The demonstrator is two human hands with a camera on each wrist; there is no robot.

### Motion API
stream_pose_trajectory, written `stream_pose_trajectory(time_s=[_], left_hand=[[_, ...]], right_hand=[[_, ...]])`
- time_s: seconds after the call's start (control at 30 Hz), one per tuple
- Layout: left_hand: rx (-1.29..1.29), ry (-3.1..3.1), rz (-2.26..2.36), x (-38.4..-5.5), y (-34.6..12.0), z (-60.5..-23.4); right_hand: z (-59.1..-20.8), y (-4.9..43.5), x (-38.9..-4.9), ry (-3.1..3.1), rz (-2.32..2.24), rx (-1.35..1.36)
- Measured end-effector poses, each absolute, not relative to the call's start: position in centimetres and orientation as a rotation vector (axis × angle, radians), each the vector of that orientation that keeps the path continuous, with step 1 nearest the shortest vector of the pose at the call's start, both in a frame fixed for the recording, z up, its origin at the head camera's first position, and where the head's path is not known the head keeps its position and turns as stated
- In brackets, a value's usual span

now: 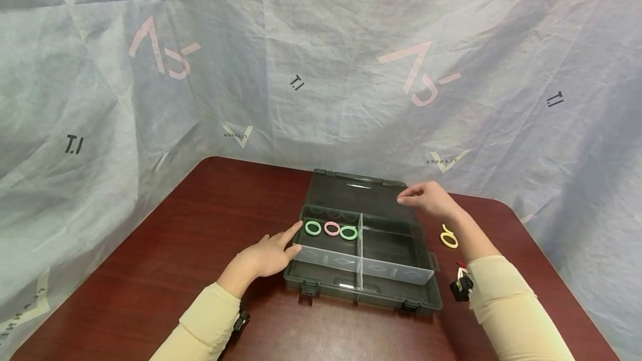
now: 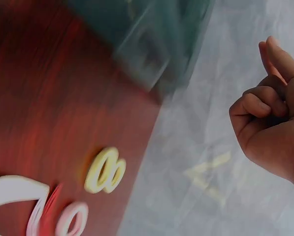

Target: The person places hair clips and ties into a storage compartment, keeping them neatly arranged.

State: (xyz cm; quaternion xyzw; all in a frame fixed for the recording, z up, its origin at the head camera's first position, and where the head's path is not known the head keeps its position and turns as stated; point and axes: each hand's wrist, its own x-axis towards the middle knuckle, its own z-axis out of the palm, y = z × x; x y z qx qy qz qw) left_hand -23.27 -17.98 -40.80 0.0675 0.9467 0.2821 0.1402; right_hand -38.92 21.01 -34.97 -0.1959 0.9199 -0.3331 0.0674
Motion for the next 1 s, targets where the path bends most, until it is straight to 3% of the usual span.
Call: stream_pose_trajectory(time_s=[0.43,1.0], left_hand=[[0.205,2.737,0.811,-23.3,-18.0,-40.7],[0.211,2.729,0.798,-23.4,-18.0,-40.7]], right_hand=[[-38.8,28.9,-39.6,2.809,-0.984,-0.358],[-42.5,34.9,-39.4,2.725,-1.012,-0.187]])
